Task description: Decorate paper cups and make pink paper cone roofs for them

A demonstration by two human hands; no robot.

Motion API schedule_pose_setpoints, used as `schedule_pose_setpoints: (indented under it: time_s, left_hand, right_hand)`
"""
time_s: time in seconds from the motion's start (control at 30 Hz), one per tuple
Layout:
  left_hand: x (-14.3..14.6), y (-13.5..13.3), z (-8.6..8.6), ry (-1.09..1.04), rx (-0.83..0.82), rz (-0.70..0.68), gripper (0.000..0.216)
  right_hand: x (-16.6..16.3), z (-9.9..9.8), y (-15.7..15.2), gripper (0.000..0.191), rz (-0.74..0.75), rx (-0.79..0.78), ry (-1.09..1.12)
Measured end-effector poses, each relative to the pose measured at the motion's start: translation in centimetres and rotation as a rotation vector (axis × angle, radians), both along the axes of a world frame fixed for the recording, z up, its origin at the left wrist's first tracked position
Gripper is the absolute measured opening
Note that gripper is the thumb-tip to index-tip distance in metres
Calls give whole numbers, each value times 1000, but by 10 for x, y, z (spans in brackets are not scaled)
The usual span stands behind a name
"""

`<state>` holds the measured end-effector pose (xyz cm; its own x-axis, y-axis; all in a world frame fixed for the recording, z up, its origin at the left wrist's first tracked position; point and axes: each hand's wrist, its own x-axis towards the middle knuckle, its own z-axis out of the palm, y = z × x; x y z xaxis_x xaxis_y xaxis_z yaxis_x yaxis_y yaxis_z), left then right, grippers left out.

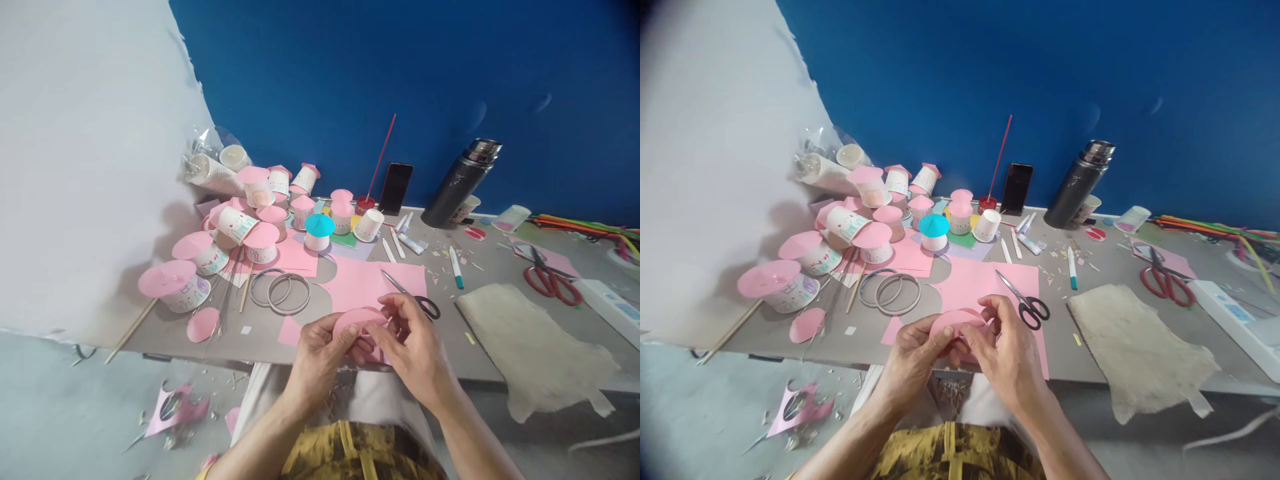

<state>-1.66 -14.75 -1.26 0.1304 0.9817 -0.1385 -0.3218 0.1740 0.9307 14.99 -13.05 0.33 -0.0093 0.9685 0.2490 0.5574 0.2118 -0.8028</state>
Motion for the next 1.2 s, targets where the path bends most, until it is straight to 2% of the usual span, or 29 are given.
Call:
schedule_pose_setpoints:
  time_s: [0.17,0.43,0.73,0.87,1.03,1.2]
  left_hand:
    - [-3,0,-8,-36,-26,-7,35]
    - [-1,0,-13,-124,-100,21,37]
    - [0,3,-5,-171,-149,59,31]
    - [2,6,-5,-199,-152,113,30]
    - [4,6,-6,-260,-185,131,28]
    - [6,4,-5,-302,-219,147,27]
  right_hand:
    - [-5,7,2,20,119,-54,8]
    - [-8,7,4,25,110,-71,40]
    - [-8,6,5,25,122,-99,89]
    - [-9,3,4,27,122,-163,197]
    - [-16,0,1,37,252,-415,508]
    - [-21,0,0,40,230,-448,601]
